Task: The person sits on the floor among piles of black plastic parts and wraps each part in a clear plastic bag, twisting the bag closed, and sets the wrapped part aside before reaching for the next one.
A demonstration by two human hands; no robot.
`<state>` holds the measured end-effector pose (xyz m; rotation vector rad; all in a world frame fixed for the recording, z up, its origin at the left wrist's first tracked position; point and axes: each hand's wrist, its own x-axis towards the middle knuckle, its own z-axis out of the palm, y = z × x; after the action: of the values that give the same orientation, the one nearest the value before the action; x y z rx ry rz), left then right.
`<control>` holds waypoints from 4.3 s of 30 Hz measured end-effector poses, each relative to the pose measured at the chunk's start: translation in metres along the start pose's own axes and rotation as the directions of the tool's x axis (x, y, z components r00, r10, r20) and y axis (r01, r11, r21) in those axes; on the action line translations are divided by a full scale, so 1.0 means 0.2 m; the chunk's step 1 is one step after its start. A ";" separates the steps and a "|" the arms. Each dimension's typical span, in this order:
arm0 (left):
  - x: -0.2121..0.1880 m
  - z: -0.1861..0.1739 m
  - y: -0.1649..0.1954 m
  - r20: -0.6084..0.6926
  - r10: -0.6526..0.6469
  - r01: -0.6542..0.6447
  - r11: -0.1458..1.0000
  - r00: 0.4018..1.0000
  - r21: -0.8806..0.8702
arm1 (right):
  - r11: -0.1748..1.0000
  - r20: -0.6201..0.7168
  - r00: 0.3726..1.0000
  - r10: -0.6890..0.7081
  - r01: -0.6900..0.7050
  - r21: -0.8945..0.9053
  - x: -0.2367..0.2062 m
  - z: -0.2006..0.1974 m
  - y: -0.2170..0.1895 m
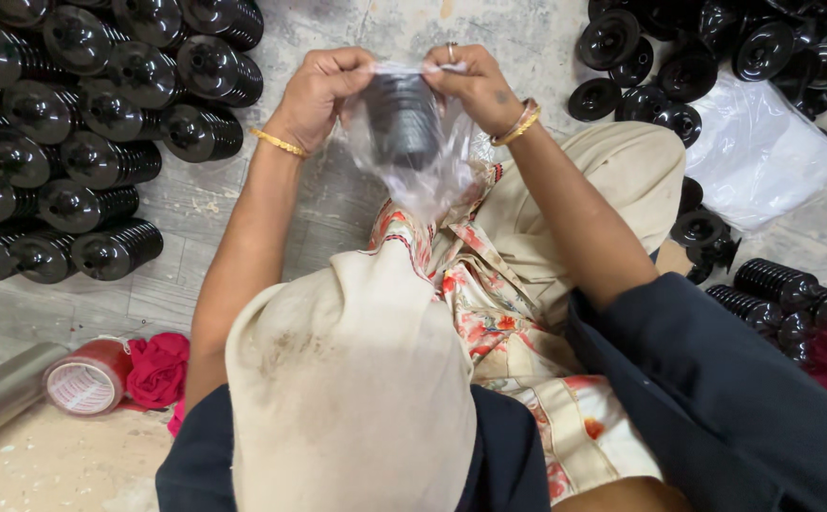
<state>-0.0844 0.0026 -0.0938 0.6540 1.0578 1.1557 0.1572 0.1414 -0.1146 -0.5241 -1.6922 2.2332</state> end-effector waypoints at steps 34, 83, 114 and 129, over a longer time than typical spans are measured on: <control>-0.22 0.53 0.38 0.482 0.339 -0.512 -0.001 0.808 0.859 | -0.252 0.458 0.836 -0.303 0.393 -0.884 -0.40 0.00 -0.58; -0.11 0.61 0.13 0.295 0.542 -0.521 0.329 0.787 0.787 | 0.982 -0.208 0.965 0.159 -0.132 0.137 -0.36 0.06 -0.06; -0.09 0.61 0.06 0.128 0.572 -0.433 0.437 0.810 0.788 | 0.869 -0.223 0.957 -0.185 0.054 -0.492 -0.38 0.22 -0.26; -0.10 0.61 0.09 0.084 0.684 -0.508 0.448 0.725 0.736 | 0.980 -0.222 0.967 0.126 -0.086 0.180 -0.40 0.15 -0.29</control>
<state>0.0183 0.0001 -0.0240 1.6893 1.5718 1.4316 0.2159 0.0966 -0.0431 -0.8152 -1.3751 2.2595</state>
